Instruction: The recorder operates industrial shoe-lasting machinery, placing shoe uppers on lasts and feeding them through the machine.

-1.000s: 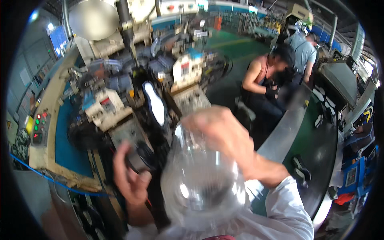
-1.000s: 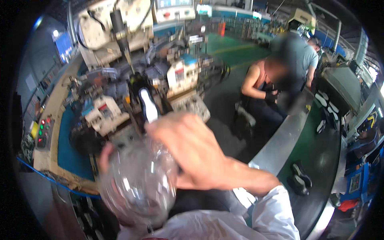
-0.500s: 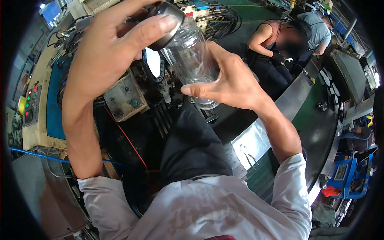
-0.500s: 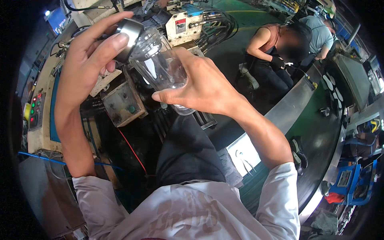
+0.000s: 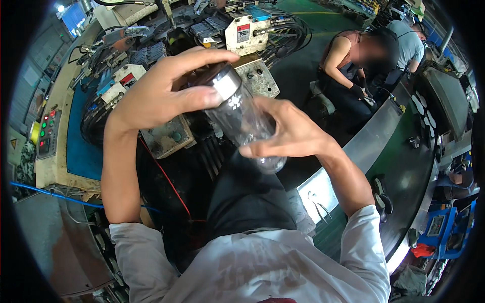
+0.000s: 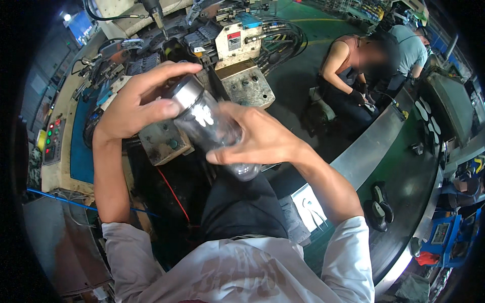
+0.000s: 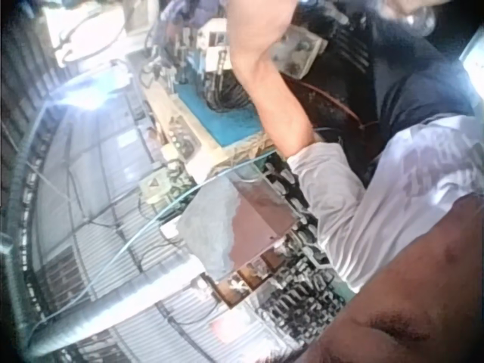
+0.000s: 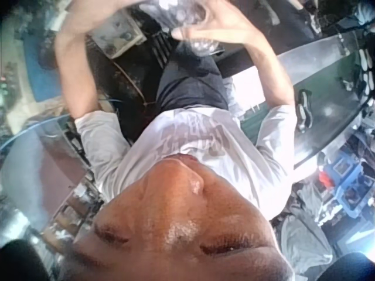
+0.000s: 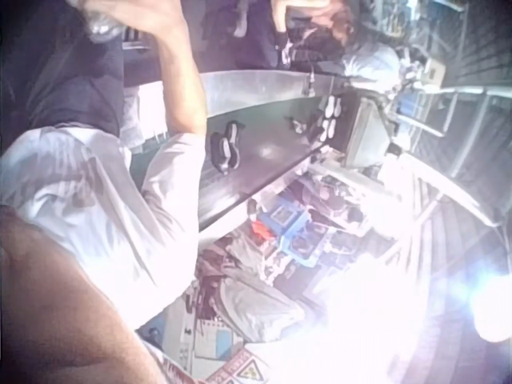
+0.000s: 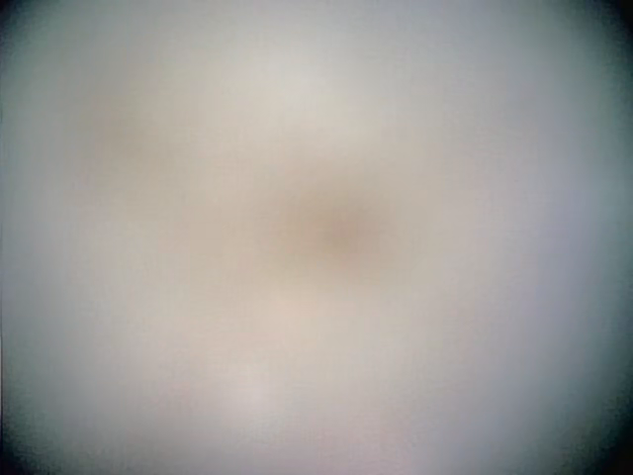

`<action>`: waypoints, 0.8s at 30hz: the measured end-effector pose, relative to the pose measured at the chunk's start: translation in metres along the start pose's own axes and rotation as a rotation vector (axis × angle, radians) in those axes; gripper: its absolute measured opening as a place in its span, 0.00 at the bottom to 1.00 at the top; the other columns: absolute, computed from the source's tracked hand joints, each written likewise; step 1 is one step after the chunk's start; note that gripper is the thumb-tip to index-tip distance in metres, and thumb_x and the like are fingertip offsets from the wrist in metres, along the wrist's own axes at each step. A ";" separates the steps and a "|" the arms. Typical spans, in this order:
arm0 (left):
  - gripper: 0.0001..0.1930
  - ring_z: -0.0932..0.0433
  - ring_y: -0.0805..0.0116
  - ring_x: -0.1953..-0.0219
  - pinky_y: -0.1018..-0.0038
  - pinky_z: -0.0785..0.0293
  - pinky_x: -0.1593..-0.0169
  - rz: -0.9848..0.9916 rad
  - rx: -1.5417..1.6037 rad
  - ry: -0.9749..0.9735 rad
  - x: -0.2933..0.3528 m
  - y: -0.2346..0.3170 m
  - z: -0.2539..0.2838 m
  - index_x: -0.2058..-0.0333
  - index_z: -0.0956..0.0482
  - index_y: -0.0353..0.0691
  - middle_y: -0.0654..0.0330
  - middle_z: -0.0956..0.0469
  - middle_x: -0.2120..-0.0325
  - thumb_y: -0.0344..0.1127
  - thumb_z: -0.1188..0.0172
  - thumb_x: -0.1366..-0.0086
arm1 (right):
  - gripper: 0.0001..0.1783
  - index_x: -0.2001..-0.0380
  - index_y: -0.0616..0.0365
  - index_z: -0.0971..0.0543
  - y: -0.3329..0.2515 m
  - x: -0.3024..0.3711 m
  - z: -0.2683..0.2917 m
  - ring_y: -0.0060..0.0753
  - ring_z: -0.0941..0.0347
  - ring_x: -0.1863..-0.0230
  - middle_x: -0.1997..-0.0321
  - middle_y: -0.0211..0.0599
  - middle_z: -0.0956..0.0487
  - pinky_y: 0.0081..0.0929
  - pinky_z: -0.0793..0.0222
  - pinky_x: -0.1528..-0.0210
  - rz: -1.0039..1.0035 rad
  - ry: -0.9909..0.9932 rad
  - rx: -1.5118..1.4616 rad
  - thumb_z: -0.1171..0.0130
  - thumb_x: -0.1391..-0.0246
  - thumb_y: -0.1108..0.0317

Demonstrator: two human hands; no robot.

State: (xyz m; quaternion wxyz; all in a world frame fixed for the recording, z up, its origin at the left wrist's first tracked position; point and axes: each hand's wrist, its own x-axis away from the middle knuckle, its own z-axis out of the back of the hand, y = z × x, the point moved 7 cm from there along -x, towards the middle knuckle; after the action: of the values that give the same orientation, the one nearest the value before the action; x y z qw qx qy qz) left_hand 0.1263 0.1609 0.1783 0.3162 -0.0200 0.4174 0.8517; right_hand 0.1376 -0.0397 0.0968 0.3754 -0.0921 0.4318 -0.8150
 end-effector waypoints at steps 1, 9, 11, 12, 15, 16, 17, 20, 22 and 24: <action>0.34 0.23 0.66 0.40 0.68 0.28 0.35 -0.047 0.108 -0.080 0.000 0.002 -0.001 0.32 0.23 0.34 0.54 0.24 0.42 0.44 0.28 0.32 | 0.38 0.42 0.65 0.20 0.011 0.001 -0.016 0.34 0.17 0.51 0.54 0.43 0.15 0.32 0.24 0.46 0.005 -0.166 -0.326 0.18 0.53 0.56; 0.34 0.23 0.41 0.33 0.49 0.29 0.30 -0.424 0.439 -0.153 0.030 -0.015 -0.007 0.35 0.20 0.33 0.36 0.22 0.38 0.45 0.24 0.34 | 0.61 0.30 0.76 0.31 0.004 0.009 -0.105 0.47 0.15 0.49 0.48 0.53 0.17 0.43 0.18 0.42 0.014 -0.658 -1.385 0.20 0.63 0.48; 0.47 0.22 0.45 0.33 0.51 0.26 0.30 -0.327 0.692 -0.055 0.039 -0.036 -0.020 0.25 0.34 0.32 0.38 0.24 0.35 0.42 0.20 0.37 | 0.62 0.30 0.78 0.33 0.011 0.007 -0.116 0.49 0.13 0.50 0.47 0.59 0.17 0.43 0.16 0.45 -0.002 -0.632 -1.350 0.21 0.63 0.48; 0.55 0.22 0.46 0.34 0.51 0.25 0.29 -0.169 0.972 0.054 0.045 -0.042 -0.030 0.22 0.43 0.32 0.39 0.25 0.34 0.41 0.17 0.40 | 0.62 0.29 0.79 0.34 0.018 0.005 -0.117 0.50 0.13 0.51 0.47 0.61 0.17 0.42 0.16 0.46 -0.012 -0.589 -1.317 0.22 0.63 0.49; 0.56 0.16 0.57 0.40 0.62 0.12 0.46 0.032 1.187 0.272 0.095 -0.094 -0.081 0.25 0.34 0.36 0.46 0.22 0.35 0.39 0.12 0.49 | 0.65 0.32 0.79 0.30 0.011 -0.013 -0.126 0.52 0.12 0.59 0.54 0.61 0.14 0.41 0.12 0.54 -0.092 -0.420 -1.216 0.17 0.68 0.44; 0.51 0.14 0.65 0.47 0.71 0.13 0.60 0.219 1.286 0.132 0.117 -0.105 -0.111 0.28 0.30 0.35 0.48 0.19 0.37 0.42 0.13 0.47 | 0.64 0.33 0.79 0.29 0.014 -0.019 -0.129 0.52 0.12 0.59 0.54 0.61 0.14 0.42 0.12 0.54 -0.099 -0.404 -1.196 0.17 0.67 0.43; 0.34 0.17 0.71 0.61 0.72 0.19 0.63 0.048 1.337 0.228 0.116 -0.079 -0.106 0.36 0.24 0.30 0.55 0.14 0.53 0.31 0.19 0.38 | 0.64 0.35 0.79 0.28 0.017 -0.027 -0.134 0.52 0.11 0.59 0.55 0.59 0.13 0.42 0.12 0.53 -0.046 -0.470 -1.152 0.17 0.63 0.38; 0.33 0.18 0.71 0.63 0.74 0.22 0.65 0.008 1.201 0.378 0.147 -0.077 -0.067 0.38 0.25 0.30 0.52 0.14 0.53 0.29 0.20 0.39 | 0.63 0.37 0.79 0.25 0.003 -0.044 -0.152 0.49 0.11 0.55 0.51 0.59 0.13 0.43 0.12 0.48 -0.040 -0.497 -1.035 0.29 0.49 0.23; 0.24 0.11 0.56 0.48 0.61 0.12 0.47 0.073 1.058 0.698 0.184 -0.077 -0.023 0.47 0.24 0.32 0.47 0.14 0.48 0.24 0.23 0.39 | 0.52 0.36 0.78 0.24 0.008 -0.060 -0.166 0.48 0.13 0.45 0.43 0.59 0.14 0.43 0.17 0.40 -0.047 -0.502 -0.924 0.35 0.35 0.31; 0.17 0.12 0.55 0.45 0.58 0.13 0.42 0.087 0.827 0.908 0.217 -0.056 0.044 0.54 0.23 0.34 0.46 0.12 0.52 0.23 0.25 0.38 | 0.41 0.35 0.72 0.22 0.009 -0.070 -0.179 0.38 0.16 0.40 0.41 0.48 0.14 0.36 0.23 0.36 -0.002 -0.403 -0.858 0.32 0.32 0.43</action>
State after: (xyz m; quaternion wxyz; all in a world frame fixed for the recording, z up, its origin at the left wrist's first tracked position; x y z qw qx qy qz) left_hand -0.0061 0.3313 0.1037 0.0532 -0.2394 0.8065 0.5379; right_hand 0.1064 0.1192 -0.0077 0.3789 -0.3956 0.6479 -0.5293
